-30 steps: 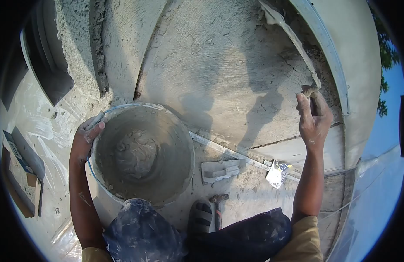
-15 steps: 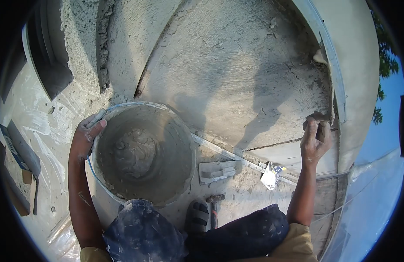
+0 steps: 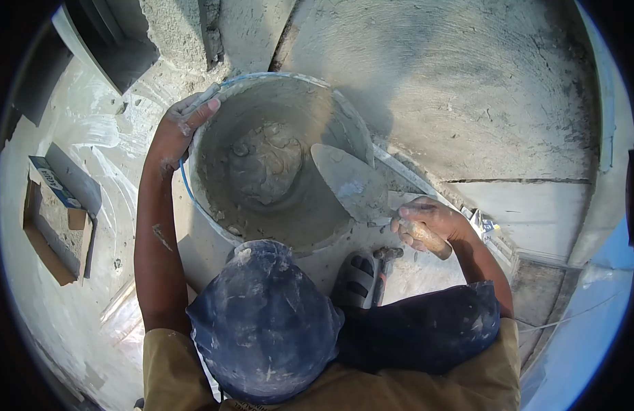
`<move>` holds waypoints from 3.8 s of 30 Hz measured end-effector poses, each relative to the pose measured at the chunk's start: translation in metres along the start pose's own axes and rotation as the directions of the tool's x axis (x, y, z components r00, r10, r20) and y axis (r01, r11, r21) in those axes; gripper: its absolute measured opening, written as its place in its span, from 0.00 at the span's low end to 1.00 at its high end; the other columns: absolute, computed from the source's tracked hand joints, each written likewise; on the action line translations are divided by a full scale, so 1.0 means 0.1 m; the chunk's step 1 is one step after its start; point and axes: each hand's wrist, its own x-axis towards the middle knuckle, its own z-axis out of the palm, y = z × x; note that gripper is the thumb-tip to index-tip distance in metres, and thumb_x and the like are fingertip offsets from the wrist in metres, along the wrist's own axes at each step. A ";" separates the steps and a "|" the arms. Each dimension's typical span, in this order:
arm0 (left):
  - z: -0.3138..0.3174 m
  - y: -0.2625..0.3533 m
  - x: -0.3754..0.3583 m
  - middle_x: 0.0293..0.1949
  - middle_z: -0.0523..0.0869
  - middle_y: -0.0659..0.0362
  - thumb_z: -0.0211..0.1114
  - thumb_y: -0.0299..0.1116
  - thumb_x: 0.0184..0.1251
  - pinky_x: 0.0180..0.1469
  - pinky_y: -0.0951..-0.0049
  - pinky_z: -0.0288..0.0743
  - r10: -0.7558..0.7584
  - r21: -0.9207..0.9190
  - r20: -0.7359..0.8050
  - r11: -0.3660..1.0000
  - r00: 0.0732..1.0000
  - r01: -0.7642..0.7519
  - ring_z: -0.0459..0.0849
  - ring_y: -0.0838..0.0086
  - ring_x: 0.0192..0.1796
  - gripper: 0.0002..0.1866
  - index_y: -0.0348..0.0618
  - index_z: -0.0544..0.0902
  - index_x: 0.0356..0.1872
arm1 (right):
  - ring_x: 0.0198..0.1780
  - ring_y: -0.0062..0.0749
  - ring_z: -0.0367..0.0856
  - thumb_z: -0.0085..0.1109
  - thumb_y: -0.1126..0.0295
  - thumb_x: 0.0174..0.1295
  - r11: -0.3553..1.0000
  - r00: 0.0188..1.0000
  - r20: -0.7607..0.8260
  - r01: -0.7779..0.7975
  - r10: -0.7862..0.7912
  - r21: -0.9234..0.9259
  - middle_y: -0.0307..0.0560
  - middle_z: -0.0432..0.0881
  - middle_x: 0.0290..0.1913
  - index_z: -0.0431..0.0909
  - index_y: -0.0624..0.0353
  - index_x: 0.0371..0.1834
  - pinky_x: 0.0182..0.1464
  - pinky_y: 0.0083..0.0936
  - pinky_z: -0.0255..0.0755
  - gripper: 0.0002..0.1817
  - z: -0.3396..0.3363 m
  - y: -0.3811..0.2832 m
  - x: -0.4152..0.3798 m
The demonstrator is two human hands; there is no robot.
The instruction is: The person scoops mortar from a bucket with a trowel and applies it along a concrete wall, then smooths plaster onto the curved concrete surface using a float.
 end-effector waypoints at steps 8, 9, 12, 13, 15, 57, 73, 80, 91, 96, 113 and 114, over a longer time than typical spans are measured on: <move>0.10 0.02 -0.04 0.52 0.86 0.51 0.73 0.42 0.65 0.56 0.72 0.77 0.010 -0.026 -0.029 1.000 1.000 -0.011 0.85 0.70 0.52 0.31 0.31 0.78 0.63 | 0.19 0.27 0.77 0.59 0.59 0.71 0.906 0.902 -0.428 -0.137 -0.053 -0.400 0.45 0.80 0.22 0.84 0.68 0.39 0.23 0.24 0.70 0.19 -0.40 0.21 -1.09; 0.13 0.03 -0.05 0.52 0.86 0.51 0.73 0.42 0.66 0.57 0.72 0.77 0.016 -0.006 -0.038 1.000 0.999 -0.016 0.85 0.70 0.52 0.31 0.31 0.78 0.63 | 0.19 0.27 0.77 0.58 0.60 0.72 0.869 0.851 -0.509 -0.150 -0.129 -0.471 0.45 0.80 0.22 0.84 0.68 0.38 0.23 0.24 0.70 0.18 -0.37 0.25 -1.17; 0.30 0.12 -0.11 0.51 0.87 0.50 0.73 0.41 0.66 0.57 0.73 0.76 0.026 0.106 -0.051 0.994 0.998 -0.021 0.85 0.70 0.52 0.30 0.31 0.79 0.62 | 0.26 0.33 0.81 0.63 0.66 0.68 0.642 0.789 -0.388 0.010 -0.476 -0.767 0.49 0.81 0.27 0.83 0.67 0.38 0.30 0.27 0.74 0.12 -0.14 0.30 -1.27; 0.43 0.20 -0.17 0.51 0.87 0.50 0.72 0.41 0.66 0.57 0.73 0.76 0.026 0.153 -0.050 0.988 0.998 -0.018 0.84 0.70 0.52 0.29 0.31 0.79 0.62 | 0.27 0.36 0.82 0.64 0.67 0.66 0.486 0.760 -0.298 0.027 -0.578 -0.874 0.51 0.82 0.28 0.83 0.67 0.39 0.31 0.27 0.75 0.11 0.00 0.26 -1.27; 0.72 0.36 -0.33 0.49 0.88 0.50 0.72 0.41 0.66 0.56 0.73 0.76 0.090 0.252 -0.032 0.964 0.995 -0.079 0.85 0.70 0.51 0.29 0.30 0.80 0.61 | 0.37 0.56 0.84 0.66 0.63 0.62 0.352 0.808 -0.198 0.012 -0.555 -0.936 0.57 0.85 0.37 0.85 0.61 0.45 0.42 0.39 0.78 0.15 0.05 0.34 -1.13; -0.07 -0.15 -0.08 0.46 0.88 0.55 0.72 0.41 0.67 0.54 0.74 0.76 0.062 -0.053 0.008 0.997 0.998 -0.061 0.85 0.74 0.47 0.24 0.32 0.82 0.55 | 0.30 0.17 0.73 0.62 0.68 0.70 0.208 -0.454 -0.315 0.270 -0.833 -0.940 0.40 0.79 0.31 0.79 0.72 0.55 0.35 0.17 0.69 0.17 -0.35 -0.77 -1.18; -0.07 -0.08 -0.13 0.49 0.88 0.53 0.73 0.46 0.64 0.57 0.72 0.75 0.015 0.018 -0.027 1.000 1.000 -0.015 0.85 0.71 0.50 0.29 0.32 0.82 0.57 | 0.26 0.16 0.69 0.67 0.64 0.67 0.297 -0.275 -0.316 0.111 -0.908 -0.949 0.34 0.72 0.23 0.79 0.67 0.33 0.30 0.17 0.65 0.15 0.45 -2.06 -1.27; -0.07 -0.12 -0.09 0.49 0.88 0.54 0.73 0.45 0.65 0.57 0.73 0.75 0.038 -0.012 -0.007 0.999 0.999 -0.038 0.84 0.72 0.50 0.28 0.32 0.82 0.57 | 0.27 0.17 0.71 0.64 0.67 0.70 0.324 -0.327 -0.387 0.232 -0.862 -0.917 0.36 0.73 0.24 0.80 0.68 0.40 0.30 0.16 0.65 0.12 -0.16 -1.34 -1.45; 0.38 0.10 -0.18 0.49 0.88 0.52 0.72 0.42 0.67 0.56 0.73 0.76 0.046 0.157 -0.031 0.987 0.998 -0.040 0.85 0.71 0.50 0.27 0.31 0.81 0.59 | 0.27 0.24 0.70 0.65 0.67 0.67 0.529 0.225 -0.483 0.244 -0.846 -0.813 0.41 0.74 0.26 0.80 0.73 0.45 0.31 0.22 0.67 0.16 -0.30 0.32 -1.08; 1.24 0.52 -0.48 0.50 0.87 0.54 0.70 0.39 0.69 0.58 0.75 0.72 0.091 0.366 0.123 0.921 0.988 -0.130 0.82 0.74 0.51 0.26 0.31 0.79 0.61 | 0.36 0.53 0.85 0.68 0.65 0.55 0.091 0.648 -0.035 0.053 -0.761 -0.994 0.59 0.85 0.35 0.84 0.65 0.38 0.39 0.44 0.78 0.14 0.08 0.18 -0.24; 1.61 0.60 -0.32 0.48 0.88 0.55 0.68 0.43 0.71 0.58 0.76 0.71 0.041 0.393 0.257 0.908 0.965 -0.143 0.82 0.75 0.50 0.25 0.33 0.82 0.59 | 0.45 0.57 0.85 0.65 0.66 0.63 0.151 0.127 -0.132 0.162 -0.983 -0.975 0.64 0.84 0.45 0.81 0.66 0.50 0.46 0.45 0.80 0.17 0.04 0.44 0.59; 1.55 0.58 -0.24 0.48 0.88 0.55 0.68 0.42 0.70 0.58 0.76 0.71 0.036 0.366 0.230 0.923 0.973 -0.121 0.82 0.75 0.50 0.25 0.33 0.81 0.59 | 0.40 0.58 0.85 0.65 0.74 0.61 0.162 0.053 -0.154 0.277 -0.987 -0.947 0.60 0.85 0.43 0.81 0.67 0.47 0.43 0.41 0.80 0.12 0.02 0.54 0.66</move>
